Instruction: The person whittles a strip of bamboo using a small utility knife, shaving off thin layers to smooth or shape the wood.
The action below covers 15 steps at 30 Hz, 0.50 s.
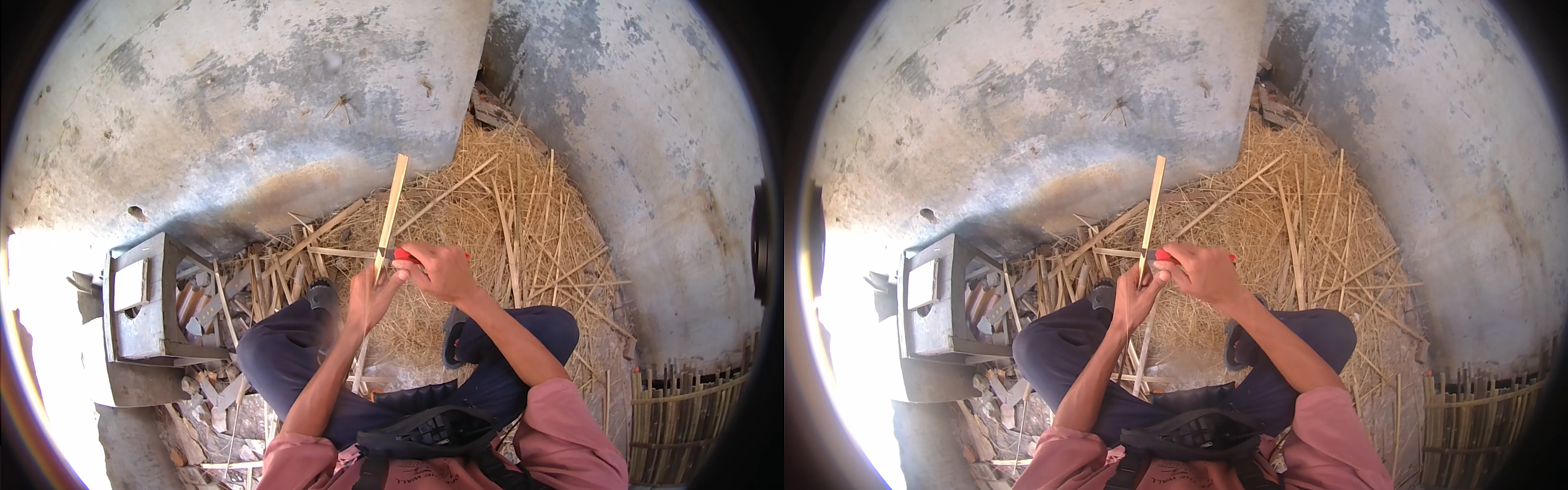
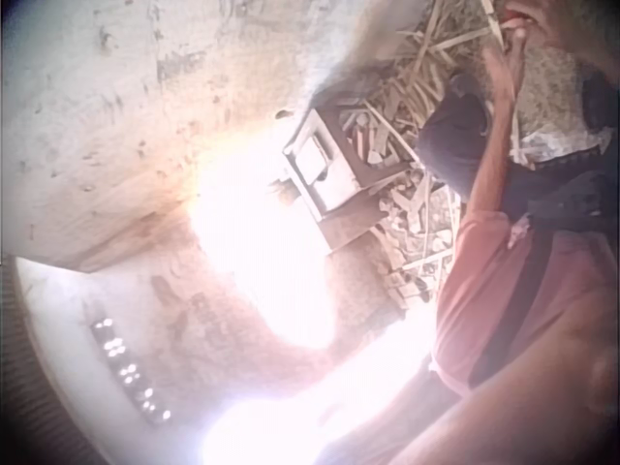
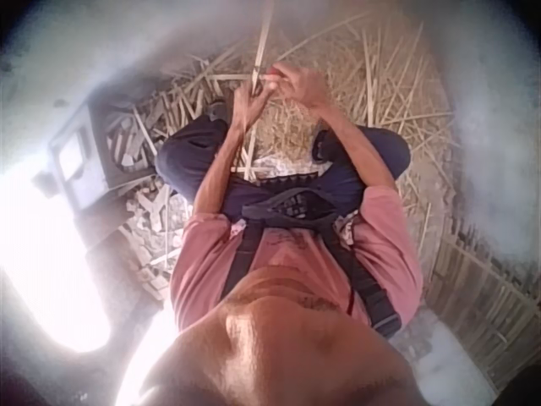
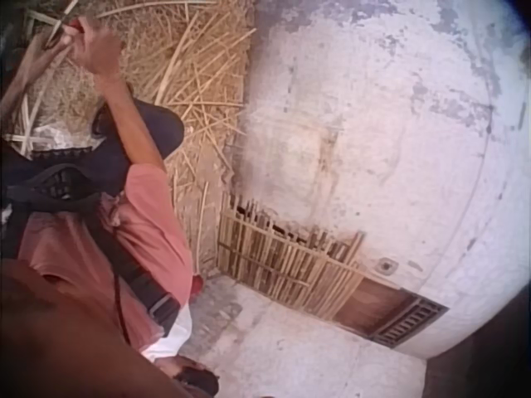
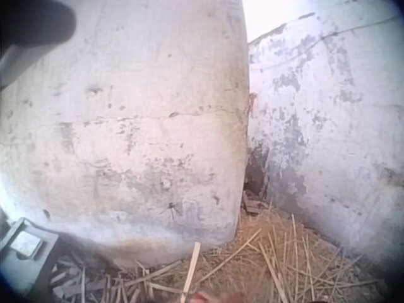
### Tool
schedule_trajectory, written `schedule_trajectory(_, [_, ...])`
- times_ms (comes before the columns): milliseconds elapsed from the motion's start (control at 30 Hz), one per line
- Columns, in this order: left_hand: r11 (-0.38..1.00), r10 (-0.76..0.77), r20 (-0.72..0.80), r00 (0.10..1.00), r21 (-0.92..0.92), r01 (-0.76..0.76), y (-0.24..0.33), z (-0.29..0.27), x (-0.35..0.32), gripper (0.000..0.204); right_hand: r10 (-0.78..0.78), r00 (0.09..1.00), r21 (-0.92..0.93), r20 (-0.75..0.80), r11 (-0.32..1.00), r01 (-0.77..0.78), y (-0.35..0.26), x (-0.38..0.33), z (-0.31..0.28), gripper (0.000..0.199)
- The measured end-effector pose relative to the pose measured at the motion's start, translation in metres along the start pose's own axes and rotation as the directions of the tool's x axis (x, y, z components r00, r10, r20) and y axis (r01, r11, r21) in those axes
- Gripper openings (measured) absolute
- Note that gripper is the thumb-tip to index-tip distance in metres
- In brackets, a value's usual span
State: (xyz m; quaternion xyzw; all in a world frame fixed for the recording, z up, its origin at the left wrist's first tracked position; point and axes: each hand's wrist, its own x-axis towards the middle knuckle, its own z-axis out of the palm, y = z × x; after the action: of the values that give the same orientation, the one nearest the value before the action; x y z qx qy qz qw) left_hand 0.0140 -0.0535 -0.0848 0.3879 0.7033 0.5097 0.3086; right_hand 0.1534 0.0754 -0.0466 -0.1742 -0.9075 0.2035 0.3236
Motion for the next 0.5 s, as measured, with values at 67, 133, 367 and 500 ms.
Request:
schedule_trajectory(67, [1.0,0.014,-0.021,1.0,0.005,-0.014,0.001,0.0,-0.001,0.047,0.005,0.998,0.024,0.058,1.0,-0.007,0.004,0.003,-0.006,0.027])
schedule_trajectory(133, [1.0,0.023,-0.021,1.0,0.017,-0.022,0.003,-0.002,-0.002,0.047,-0.012,0.998,0.054,0.066,0.998,0.008,0.006,0.003,-0.007,0.026])
schedule_trajectory(367, [0.995,0.02,-0.083,0.996,0.096,-0.012,0.019,-0.003,-0.005,0.047,-0.051,0.996,-0.012,0.079,0.999,0.052,0.008,0.006,-0.013,0.021])
schedule_trajectory(500, [0.993,0.027,-0.078,0.997,0.113,-0.018,0.012,0.0,-0.004,0.051,-0.095,0.994,-0.065,0.05,0.993,0.098,0.011,0.006,-0.012,0.021])
